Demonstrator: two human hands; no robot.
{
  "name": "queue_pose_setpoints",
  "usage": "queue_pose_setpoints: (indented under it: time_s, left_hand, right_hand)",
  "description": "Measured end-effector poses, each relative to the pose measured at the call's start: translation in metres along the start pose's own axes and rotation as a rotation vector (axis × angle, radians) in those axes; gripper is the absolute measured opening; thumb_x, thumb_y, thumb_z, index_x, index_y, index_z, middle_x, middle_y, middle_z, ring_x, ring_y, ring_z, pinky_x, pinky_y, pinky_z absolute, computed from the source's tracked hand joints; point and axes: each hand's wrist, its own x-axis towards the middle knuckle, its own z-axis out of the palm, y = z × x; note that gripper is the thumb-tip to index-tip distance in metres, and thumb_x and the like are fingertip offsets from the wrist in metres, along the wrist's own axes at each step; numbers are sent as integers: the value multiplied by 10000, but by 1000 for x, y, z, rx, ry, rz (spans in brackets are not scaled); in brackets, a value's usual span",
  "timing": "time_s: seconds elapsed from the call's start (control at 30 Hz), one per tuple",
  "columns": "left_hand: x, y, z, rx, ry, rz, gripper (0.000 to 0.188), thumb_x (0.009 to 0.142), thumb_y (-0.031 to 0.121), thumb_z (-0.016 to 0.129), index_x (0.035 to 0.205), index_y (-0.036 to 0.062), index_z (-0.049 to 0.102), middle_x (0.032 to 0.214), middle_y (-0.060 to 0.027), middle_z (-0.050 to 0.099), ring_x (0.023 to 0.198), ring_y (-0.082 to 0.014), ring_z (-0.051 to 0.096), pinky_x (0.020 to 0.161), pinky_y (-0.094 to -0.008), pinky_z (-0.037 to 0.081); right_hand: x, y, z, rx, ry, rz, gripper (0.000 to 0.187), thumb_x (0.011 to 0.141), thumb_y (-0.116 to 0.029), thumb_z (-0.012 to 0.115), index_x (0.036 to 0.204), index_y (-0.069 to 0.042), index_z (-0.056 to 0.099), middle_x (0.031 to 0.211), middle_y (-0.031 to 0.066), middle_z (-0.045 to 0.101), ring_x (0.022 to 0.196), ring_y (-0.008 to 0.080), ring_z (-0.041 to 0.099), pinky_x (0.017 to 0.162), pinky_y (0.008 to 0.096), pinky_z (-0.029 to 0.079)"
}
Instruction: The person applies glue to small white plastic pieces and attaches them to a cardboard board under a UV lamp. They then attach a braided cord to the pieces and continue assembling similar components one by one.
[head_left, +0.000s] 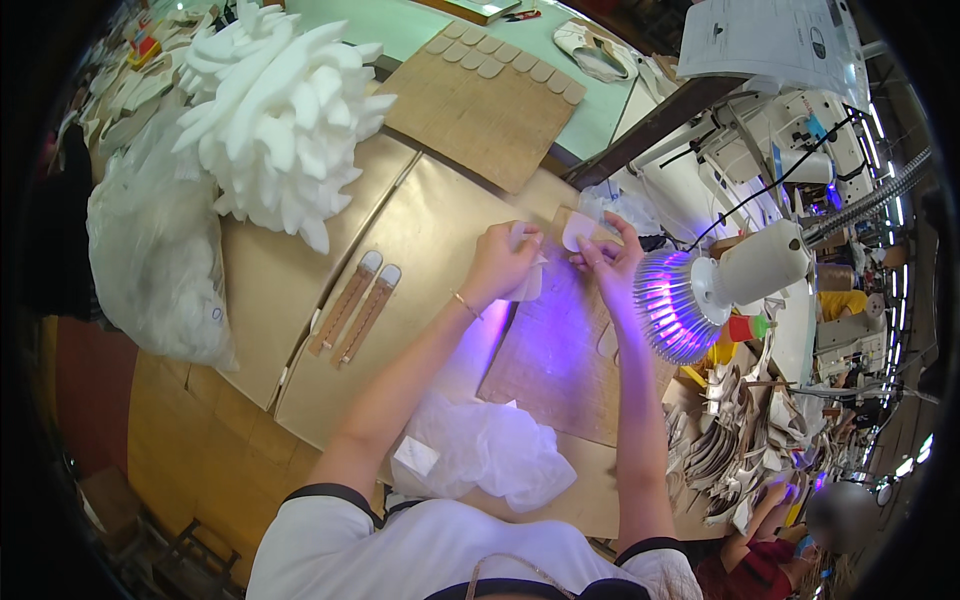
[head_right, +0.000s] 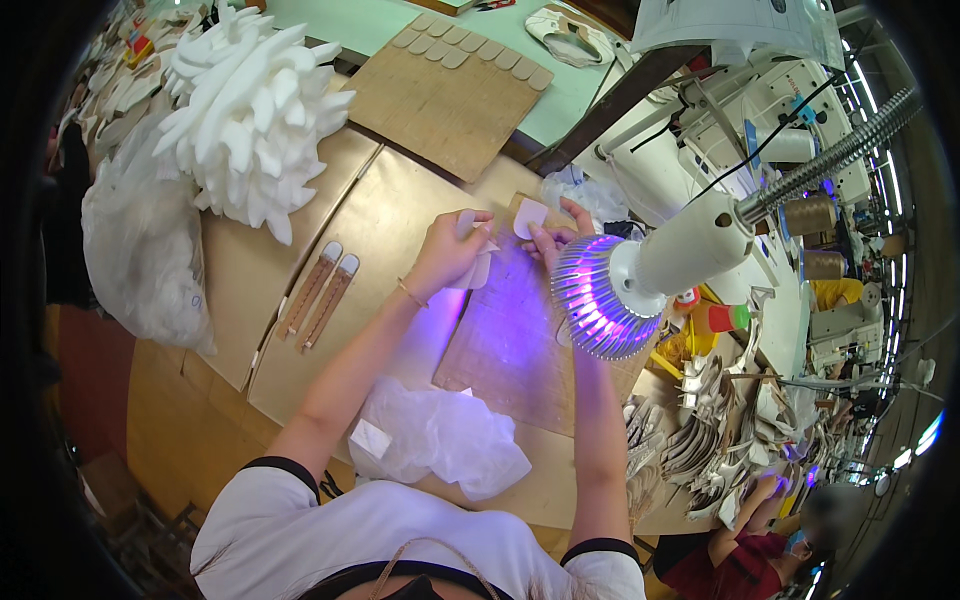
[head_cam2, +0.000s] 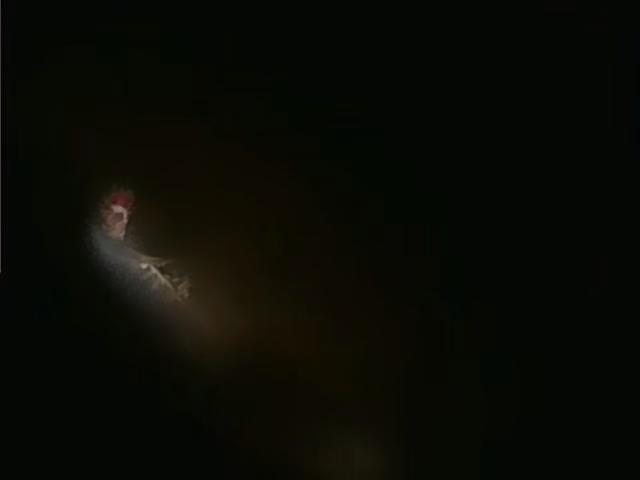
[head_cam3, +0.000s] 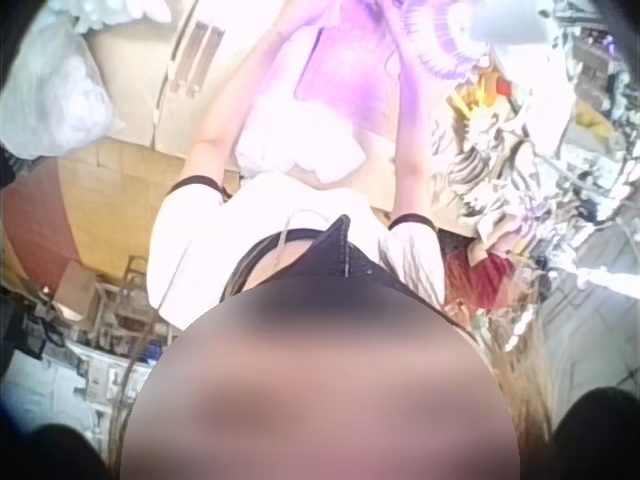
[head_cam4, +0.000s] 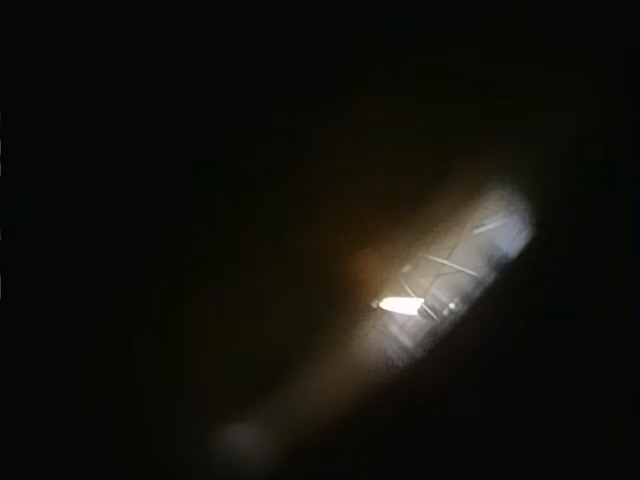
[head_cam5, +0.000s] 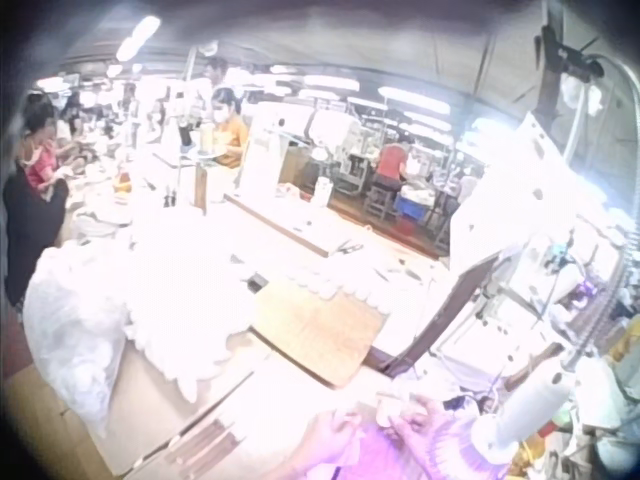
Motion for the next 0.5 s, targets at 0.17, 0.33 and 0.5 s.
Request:
queue_pose_setpoints:
  time_s: [0.17,0.33,0.5]
  left_hand:
    - [23,5,-8,-183,-224,-204,286,898,240,680,1003,-26,668,849,-84,698,737,-133,656,634,-278,531]
    - [29,5,-6,-333,-277,-327,259,898,229,683,987,-14,671,831,-70,690,716,-115,647,597,-253,520]
    - [26,8,8,-393,-248,-318,255,908,218,668,1019,-12,671,840,-64,691,709,-108,646,590,-251,518]
  right_hand:
    - [18,1,12,-24,22,59,549,878,-59,692,1293,-10,334,788,122,665,655,171,671,574,249,547]
    - [19,5,11,-38,32,89,539,881,-54,684,1283,-13,327,768,114,654,631,162,656,558,253,543]
    - [17,-2,7,-91,84,95,560,869,-77,700,1277,8,326,768,112,653,623,165,654,555,264,546]
